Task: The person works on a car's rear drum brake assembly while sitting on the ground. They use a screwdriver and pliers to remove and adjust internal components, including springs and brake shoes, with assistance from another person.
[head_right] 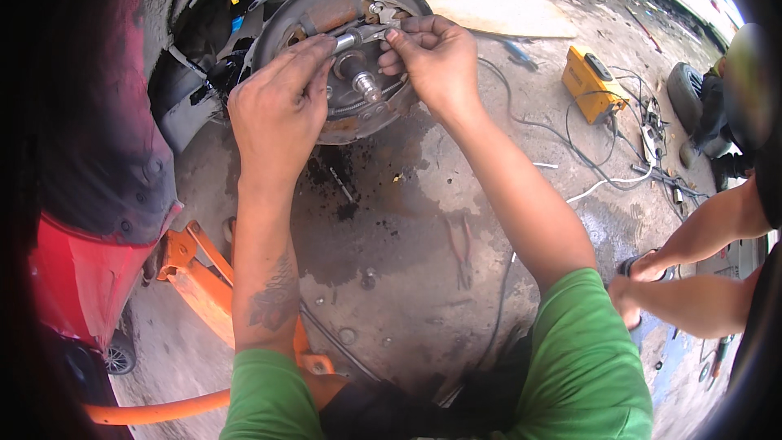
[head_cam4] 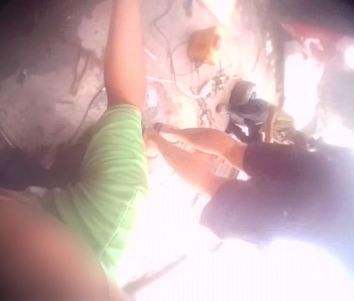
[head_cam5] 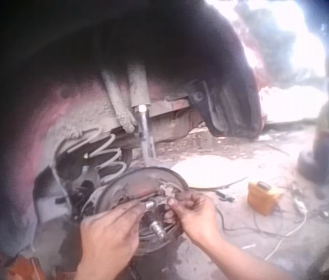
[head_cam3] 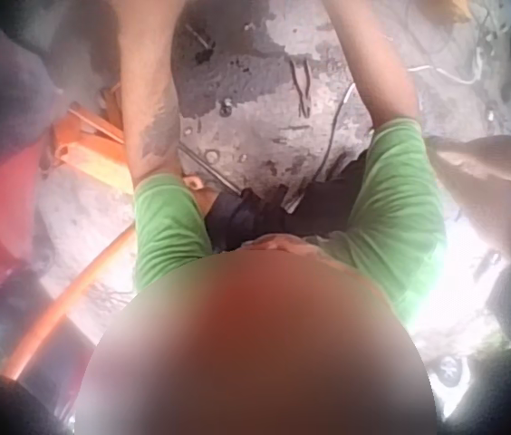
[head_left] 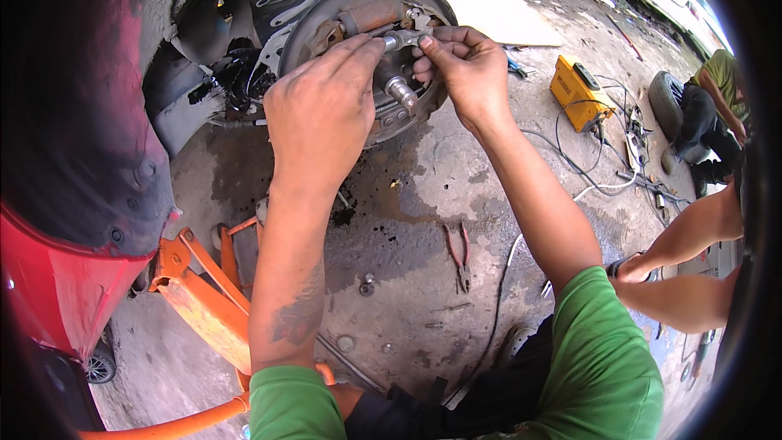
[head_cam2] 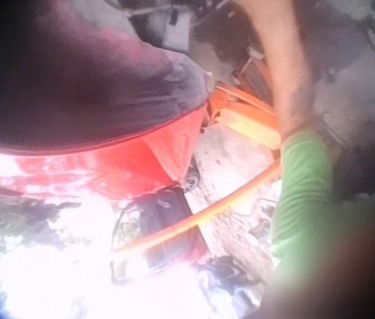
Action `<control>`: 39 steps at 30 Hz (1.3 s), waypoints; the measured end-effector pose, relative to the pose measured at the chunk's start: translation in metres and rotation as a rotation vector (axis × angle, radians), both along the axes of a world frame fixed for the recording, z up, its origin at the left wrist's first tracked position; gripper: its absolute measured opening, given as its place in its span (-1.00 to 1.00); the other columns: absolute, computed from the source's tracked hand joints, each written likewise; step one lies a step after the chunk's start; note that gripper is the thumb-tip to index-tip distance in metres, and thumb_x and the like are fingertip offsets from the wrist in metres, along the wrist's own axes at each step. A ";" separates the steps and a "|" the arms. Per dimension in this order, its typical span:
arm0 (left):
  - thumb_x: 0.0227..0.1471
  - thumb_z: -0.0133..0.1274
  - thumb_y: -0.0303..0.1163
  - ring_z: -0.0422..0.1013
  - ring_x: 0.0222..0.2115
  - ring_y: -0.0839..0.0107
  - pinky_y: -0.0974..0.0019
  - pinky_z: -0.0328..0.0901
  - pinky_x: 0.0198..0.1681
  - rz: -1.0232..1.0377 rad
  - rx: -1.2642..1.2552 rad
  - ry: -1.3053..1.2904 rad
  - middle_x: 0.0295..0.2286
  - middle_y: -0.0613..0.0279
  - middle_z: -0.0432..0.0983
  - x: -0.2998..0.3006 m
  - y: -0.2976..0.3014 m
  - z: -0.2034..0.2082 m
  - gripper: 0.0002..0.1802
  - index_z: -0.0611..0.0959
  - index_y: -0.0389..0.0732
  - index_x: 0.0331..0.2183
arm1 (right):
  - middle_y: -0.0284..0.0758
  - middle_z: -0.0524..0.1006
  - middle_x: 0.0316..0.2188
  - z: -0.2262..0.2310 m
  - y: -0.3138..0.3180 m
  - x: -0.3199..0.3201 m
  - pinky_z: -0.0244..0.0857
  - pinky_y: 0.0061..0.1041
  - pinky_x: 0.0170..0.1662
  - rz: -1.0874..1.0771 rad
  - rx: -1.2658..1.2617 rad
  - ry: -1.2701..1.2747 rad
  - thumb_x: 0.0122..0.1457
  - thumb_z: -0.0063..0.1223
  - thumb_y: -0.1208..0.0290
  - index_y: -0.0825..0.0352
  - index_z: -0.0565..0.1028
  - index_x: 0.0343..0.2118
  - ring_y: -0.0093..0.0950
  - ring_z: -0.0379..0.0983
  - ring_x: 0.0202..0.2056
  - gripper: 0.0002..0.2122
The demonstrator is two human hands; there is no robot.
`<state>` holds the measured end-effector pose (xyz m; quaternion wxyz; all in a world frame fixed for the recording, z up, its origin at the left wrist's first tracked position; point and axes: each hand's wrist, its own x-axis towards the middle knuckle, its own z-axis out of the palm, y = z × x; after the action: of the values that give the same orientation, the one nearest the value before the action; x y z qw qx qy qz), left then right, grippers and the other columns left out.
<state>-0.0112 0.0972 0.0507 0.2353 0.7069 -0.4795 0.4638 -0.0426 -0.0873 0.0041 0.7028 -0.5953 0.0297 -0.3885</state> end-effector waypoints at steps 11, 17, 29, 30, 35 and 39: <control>-0.06 0.21 -0.60 0.61 -0.29 0.22 0.29 0.47 -0.22 -0.030 -0.022 -0.015 -0.23 0.16 0.66 0.015 0.007 -0.014 -0.75 0.72 -0.22 -0.25 | -0.32 0.65 -0.56 -0.009 0.001 0.004 0.42 -0.68 -0.44 -0.462 -0.515 0.034 0.16 0.31 0.43 0.48 0.63 -0.19 -0.68 0.54 -0.55 -0.76; -0.12 0.22 -0.68 0.58 -0.37 0.24 0.27 0.46 -0.28 -0.037 -0.001 0.096 -0.30 0.16 0.60 0.010 0.019 -0.020 -0.72 0.70 -0.26 -0.27 | -0.28 0.65 -0.54 -0.002 -0.007 0.004 0.44 -0.55 -0.41 -0.517 -0.575 0.014 0.06 0.35 0.38 0.35 0.65 -0.29 -0.52 0.59 -0.53 -0.80; -0.27 0.24 -0.70 0.56 -0.38 0.21 0.26 0.44 -0.31 -0.067 -0.108 -0.088 -0.38 0.16 0.61 0.016 0.019 -0.027 -0.72 0.67 -0.26 -0.38 | -0.32 0.63 -0.45 -0.007 -0.013 0.002 0.46 -0.49 -0.39 -0.485 -0.766 -0.094 0.01 0.37 0.43 0.29 0.60 -0.18 -0.44 0.60 -0.49 -0.72; -0.27 0.24 -0.71 0.56 -0.38 0.21 0.26 0.44 -0.31 -0.082 -0.124 -0.096 -0.38 0.16 0.62 0.015 0.018 -0.027 -0.72 0.67 -0.26 -0.39 | -0.32 0.63 -0.44 -0.008 -0.012 0.003 0.46 -0.48 -0.39 -0.511 -0.792 -0.098 0.01 0.37 0.42 0.28 0.60 -0.17 -0.44 0.59 -0.48 -0.71; -0.28 0.22 -0.72 0.56 -0.37 0.19 0.25 0.43 -0.30 -0.108 -0.079 -0.080 -0.37 0.14 0.62 0.019 0.018 -0.022 -0.73 0.65 -0.27 -0.40 | -0.33 0.61 -0.44 -0.012 -0.013 0.005 0.46 -0.48 -0.36 -0.610 -0.891 -0.137 0.00 0.38 0.43 0.29 0.61 -0.16 -0.43 0.58 -0.45 -0.69; -0.27 0.20 -0.73 0.55 -0.37 0.18 0.24 0.42 -0.29 -0.119 -0.045 -0.071 -0.36 0.13 0.63 0.020 0.021 -0.020 -0.74 0.65 -0.27 -0.40 | -0.32 0.62 -0.44 -0.013 -0.017 0.006 0.44 -0.54 -0.40 -0.650 -0.942 -0.176 0.01 0.39 0.46 0.31 0.62 -0.14 -0.51 0.57 -0.48 -0.69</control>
<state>0.0083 0.1177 0.0306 0.2612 0.6549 -0.5181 0.4843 -0.0365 -0.1044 -0.0086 0.2066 -0.7696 -0.0238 -0.6038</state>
